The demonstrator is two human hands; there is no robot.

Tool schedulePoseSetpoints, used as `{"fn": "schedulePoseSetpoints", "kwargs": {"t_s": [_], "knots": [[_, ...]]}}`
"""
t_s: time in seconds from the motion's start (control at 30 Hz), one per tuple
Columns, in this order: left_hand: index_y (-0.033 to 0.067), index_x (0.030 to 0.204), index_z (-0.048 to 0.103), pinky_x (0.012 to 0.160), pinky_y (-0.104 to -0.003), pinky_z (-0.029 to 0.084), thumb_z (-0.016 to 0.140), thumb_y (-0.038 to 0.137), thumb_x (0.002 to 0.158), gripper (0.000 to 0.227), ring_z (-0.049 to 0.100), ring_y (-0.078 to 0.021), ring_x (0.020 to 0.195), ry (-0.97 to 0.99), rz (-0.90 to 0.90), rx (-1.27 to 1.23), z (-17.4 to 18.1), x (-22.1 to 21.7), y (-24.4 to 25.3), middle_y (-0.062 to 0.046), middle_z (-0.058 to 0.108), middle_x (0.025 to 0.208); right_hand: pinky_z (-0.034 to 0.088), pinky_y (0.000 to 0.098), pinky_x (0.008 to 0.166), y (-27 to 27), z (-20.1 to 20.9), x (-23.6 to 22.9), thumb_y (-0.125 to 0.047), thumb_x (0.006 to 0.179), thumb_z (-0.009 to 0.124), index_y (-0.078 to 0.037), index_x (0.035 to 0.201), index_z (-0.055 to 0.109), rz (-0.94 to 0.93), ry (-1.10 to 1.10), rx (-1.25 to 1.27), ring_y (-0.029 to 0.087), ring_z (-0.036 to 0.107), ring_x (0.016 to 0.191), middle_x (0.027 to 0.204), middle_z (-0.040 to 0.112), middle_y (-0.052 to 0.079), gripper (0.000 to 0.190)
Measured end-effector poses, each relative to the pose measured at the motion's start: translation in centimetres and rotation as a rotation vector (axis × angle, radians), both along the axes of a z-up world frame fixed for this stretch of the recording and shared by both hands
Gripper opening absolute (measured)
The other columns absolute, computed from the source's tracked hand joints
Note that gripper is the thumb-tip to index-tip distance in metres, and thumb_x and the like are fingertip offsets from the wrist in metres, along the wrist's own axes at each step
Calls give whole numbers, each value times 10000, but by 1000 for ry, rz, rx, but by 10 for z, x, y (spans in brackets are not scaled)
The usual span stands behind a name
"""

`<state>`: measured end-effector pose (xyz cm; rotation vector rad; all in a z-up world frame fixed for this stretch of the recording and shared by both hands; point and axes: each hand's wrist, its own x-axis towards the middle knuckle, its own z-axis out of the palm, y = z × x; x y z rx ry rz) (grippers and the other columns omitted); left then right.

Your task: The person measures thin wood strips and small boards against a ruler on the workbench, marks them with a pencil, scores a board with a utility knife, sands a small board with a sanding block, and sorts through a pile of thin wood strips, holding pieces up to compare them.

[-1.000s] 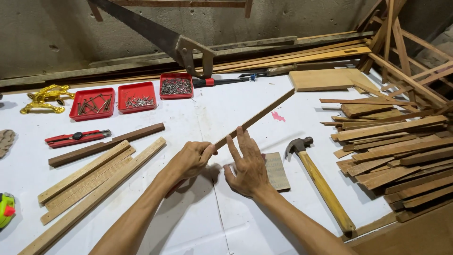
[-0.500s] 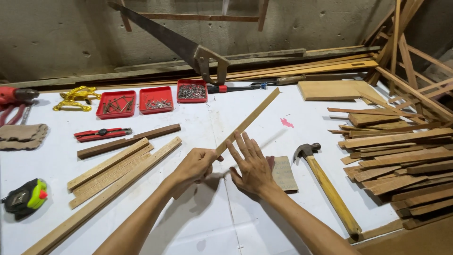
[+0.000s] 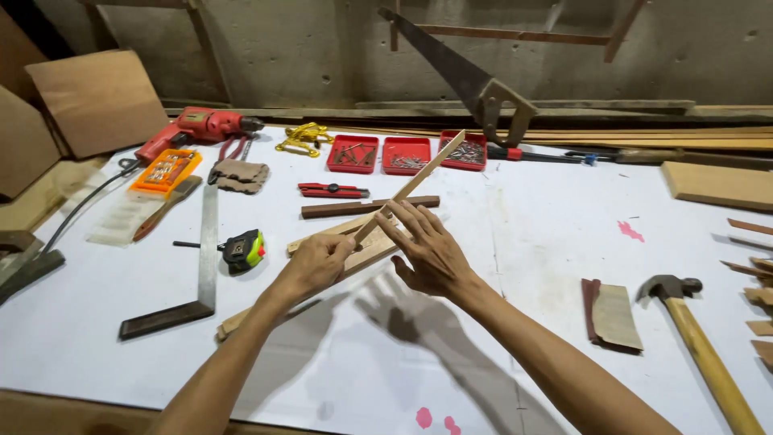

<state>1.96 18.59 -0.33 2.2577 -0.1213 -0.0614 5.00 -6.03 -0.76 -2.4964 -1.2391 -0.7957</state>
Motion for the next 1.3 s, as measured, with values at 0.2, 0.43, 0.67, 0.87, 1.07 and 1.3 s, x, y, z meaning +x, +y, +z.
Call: {"fn": "schedulePoseSetpoints", "kwargs": {"t_s": [0.2,0.43,0.67,0.87,1.07,1.3], "knots": [[140,1153,772,890,-397,575,610,457,894,440,750,-244,930,8,188,237,33,-44,49,-119,776,1030,341,505,1188,34,-3,2,-214,803,695,-123,1550,338,77,-91,-5,357,424,1417,1543,422,187,833],[125,1124,763,897,-428,554,677,370,883,354,659,-258,1009,-15,138,427,-3,-61,44,-100,646,1076,443,454,1063,42,-50,2,-237,906,670,-138,1395,574,64,66,-135,289,581,1138,1245,611,134,509],[74,1073,728,875,-412,552,738,325,866,326,641,-246,949,-280,57,527,-32,-59,49,-87,652,1031,388,465,1121,52,-48,1,-220,857,719,-92,1228,648,99,98,-28,370,476,1358,1396,576,180,399],[39,1086,676,863,-366,559,778,356,828,421,638,-229,942,-256,51,563,-35,-63,45,-92,637,1043,451,438,1017,58,-53,10,-145,822,745,-86,1077,677,76,178,-9,283,593,1208,1208,678,112,270],[60,1045,647,861,-338,567,769,334,853,355,635,-214,965,-203,21,540,-28,-58,49,-74,632,1048,492,410,924,67,-57,11,-139,836,746,-85,998,676,61,111,56,239,647,1068,1086,701,67,184],[115,1144,590,781,-359,555,711,250,912,295,642,-216,880,-378,-34,638,-30,-63,50,-63,607,967,451,441,1103,70,-62,3,-99,893,704,-58,1058,705,11,120,118,287,613,1239,1265,686,128,169]]}}
